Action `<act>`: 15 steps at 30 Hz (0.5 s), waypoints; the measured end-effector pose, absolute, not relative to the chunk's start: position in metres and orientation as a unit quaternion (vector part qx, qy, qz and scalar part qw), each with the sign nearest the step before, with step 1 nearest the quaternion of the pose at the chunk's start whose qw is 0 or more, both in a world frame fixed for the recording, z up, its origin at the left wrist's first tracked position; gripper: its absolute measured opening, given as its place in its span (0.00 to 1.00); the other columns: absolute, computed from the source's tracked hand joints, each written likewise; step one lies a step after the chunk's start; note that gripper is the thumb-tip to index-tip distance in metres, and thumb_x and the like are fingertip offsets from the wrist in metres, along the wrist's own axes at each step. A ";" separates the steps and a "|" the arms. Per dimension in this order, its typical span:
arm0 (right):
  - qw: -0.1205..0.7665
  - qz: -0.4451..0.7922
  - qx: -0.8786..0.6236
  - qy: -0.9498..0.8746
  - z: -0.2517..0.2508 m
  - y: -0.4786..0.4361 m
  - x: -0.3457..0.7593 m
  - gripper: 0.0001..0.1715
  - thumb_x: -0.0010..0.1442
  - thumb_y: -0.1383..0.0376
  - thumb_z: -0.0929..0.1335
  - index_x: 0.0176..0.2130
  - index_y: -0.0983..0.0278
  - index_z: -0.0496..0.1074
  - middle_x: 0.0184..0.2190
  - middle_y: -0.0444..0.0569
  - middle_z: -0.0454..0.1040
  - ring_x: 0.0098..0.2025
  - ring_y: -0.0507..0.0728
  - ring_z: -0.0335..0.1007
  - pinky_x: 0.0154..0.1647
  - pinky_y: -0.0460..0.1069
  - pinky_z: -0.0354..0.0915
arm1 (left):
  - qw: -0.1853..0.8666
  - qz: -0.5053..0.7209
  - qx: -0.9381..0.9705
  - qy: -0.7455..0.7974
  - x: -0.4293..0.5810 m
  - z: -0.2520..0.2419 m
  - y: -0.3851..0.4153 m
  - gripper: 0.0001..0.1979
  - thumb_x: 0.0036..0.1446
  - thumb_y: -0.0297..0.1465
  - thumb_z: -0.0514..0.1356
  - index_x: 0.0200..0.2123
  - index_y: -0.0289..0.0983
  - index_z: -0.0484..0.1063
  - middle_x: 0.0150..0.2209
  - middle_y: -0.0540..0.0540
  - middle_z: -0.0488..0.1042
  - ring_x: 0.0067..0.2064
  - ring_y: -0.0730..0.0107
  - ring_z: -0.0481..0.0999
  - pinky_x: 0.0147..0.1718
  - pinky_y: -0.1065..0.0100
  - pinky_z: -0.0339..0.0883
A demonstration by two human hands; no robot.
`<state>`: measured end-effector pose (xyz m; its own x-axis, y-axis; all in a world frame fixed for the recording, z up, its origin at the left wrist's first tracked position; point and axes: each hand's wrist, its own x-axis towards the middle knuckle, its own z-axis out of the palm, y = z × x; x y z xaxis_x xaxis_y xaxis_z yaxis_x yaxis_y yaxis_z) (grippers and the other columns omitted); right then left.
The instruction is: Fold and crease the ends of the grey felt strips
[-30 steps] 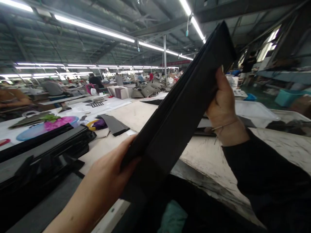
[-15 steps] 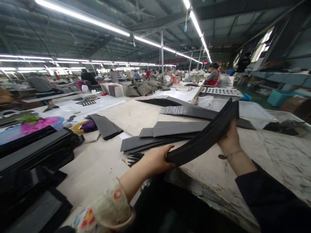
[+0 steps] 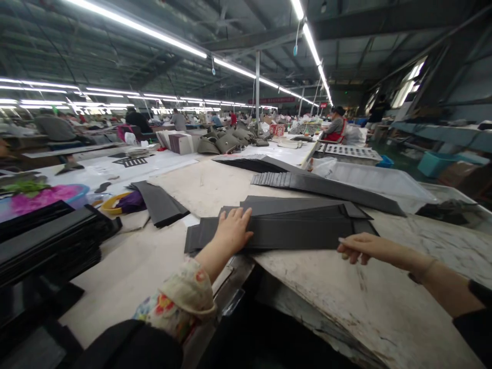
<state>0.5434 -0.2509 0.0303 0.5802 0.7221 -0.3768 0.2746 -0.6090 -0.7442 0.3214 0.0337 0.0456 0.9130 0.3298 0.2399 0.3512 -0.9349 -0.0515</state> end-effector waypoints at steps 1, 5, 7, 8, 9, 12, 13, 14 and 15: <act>0.318 0.344 -0.819 -0.332 0.037 -0.240 0.544 0.31 0.50 0.42 0.61 0.34 0.66 0.74 0.33 0.55 0.75 0.32 0.58 0.71 0.28 0.48 0.67 | 0.044 -0.140 -0.976 -0.160 0.318 0.027 0.029 0.27 0.53 0.34 0.56 0.56 0.40 0.54 0.57 0.41 0.58 0.58 0.55 0.56 0.53 0.51 0.49; 0.328 0.193 -0.802 -0.461 0.072 -0.165 0.570 0.36 0.53 0.41 0.57 0.44 0.64 0.71 0.41 0.52 0.73 0.43 0.61 0.68 0.43 0.52 0.65 | -0.009 -0.177 -0.981 -0.076 0.293 -0.024 0.002 0.19 0.58 0.28 0.49 0.53 0.44 0.58 0.56 0.47 0.60 0.56 0.63 0.58 0.52 0.59 0.54; 0.224 0.123 -0.837 -0.484 0.079 -0.119 0.590 0.35 0.53 0.41 0.56 0.43 0.62 0.71 0.45 0.48 0.72 0.49 0.62 0.64 0.51 0.53 0.59 | -0.044 -0.170 -0.982 -0.062 0.278 -0.035 -0.006 0.17 0.59 0.28 0.49 0.52 0.43 0.59 0.51 0.46 0.65 0.51 0.64 0.63 0.47 0.62 0.59; 0.201 0.114 -0.845 -0.482 0.077 -0.097 0.599 0.33 0.53 0.42 0.57 0.43 0.61 0.72 0.46 0.47 0.71 0.51 0.63 0.62 0.53 0.53 0.57 | -0.066 -0.167 -0.982 -0.063 0.272 -0.039 -0.008 0.16 0.59 0.28 0.49 0.51 0.42 0.60 0.49 0.46 0.67 0.48 0.65 0.65 0.45 0.63 0.60; 0.180 0.110 -0.852 -0.479 0.073 -0.078 0.606 0.31 0.54 0.43 0.57 0.43 0.60 0.72 0.47 0.47 0.70 0.52 0.63 0.60 0.54 0.54 0.55 | -0.088 -0.165 -0.980 -0.068 0.267 -0.041 -0.008 0.16 0.59 0.29 0.49 0.51 0.41 0.60 0.46 0.46 0.68 0.45 0.66 0.66 0.44 0.64 0.61; 0.136 0.114 -0.864 -0.471 0.050 -0.035 0.618 0.24 0.59 0.50 0.58 0.46 0.62 0.67 0.49 0.51 0.66 0.50 0.59 0.62 0.53 0.58 0.55 | -0.140 -0.160 -0.975 -0.072 0.257 -0.041 -0.007 0.15 0.60 0.31 0.48 0.50 0.40 0.61 0.41 0.46 0.69 0.41 0.67 0.67 0.42 0.65 0.62; 0.120 0.114 -0.867 -0.470 0.041 -0.026 0.619 0.25 0.59 0.50 0.58 0.47 0.63 0.66 0.49 0.53 0.66 0.49 0.58 0.63 0.52 0.59 0.56 | -0.147 -0.156 -0.974 -0.067 0.256 -0.040 -0.007 0.15 0.59 0.32 0.48 0.50 0.40 0.61 0.40 0.46 0.69 0.41 0.67 0.67 0.42 0.65 0.61; 0.106 0.111 -0.868 -0.473 0.033 -0.020 0.620 0.27 0.59 0.50 0.58 0.47 0.65 0.67 0.48 0.55 0.67 0.49 0.59 0.63 0.51 0.59 0.56 | -0.152 -0.152 -0.975 -0.062 0.255 -0.038 -0.006 0.15 0.59 0.33 0.49 0.50 0.40 0.61 0.40 0.46 0.70 0.41 0.67 0.67 0.42 0.65 0.61; 0.094 0.107 -0.867 -0.477 0.026 -0.016 0.620 0.30 0.59 0.48 0.57 0.46 0.67 0.68 0.47 0.58 0.68 0.48 0.61 0.64 0.51 0.59 0.57 | -0.155 -0.147 -0.975 -0.056 0.255 -0.036 -0.006 0.15 0.59 0.34 0.49 0.50 0.41 0.61 0.40 0.46 0.70 0.41 0.67 0.66 0.43 0.64 0.61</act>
<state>0.6198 -0.0156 0.0262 0.5218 0.8476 -0.0969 0.8074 -0.5273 -0.2646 0.2552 -0.0064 -0.0356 0.9504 0.1548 0.2697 0.0636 -0.9457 0.3186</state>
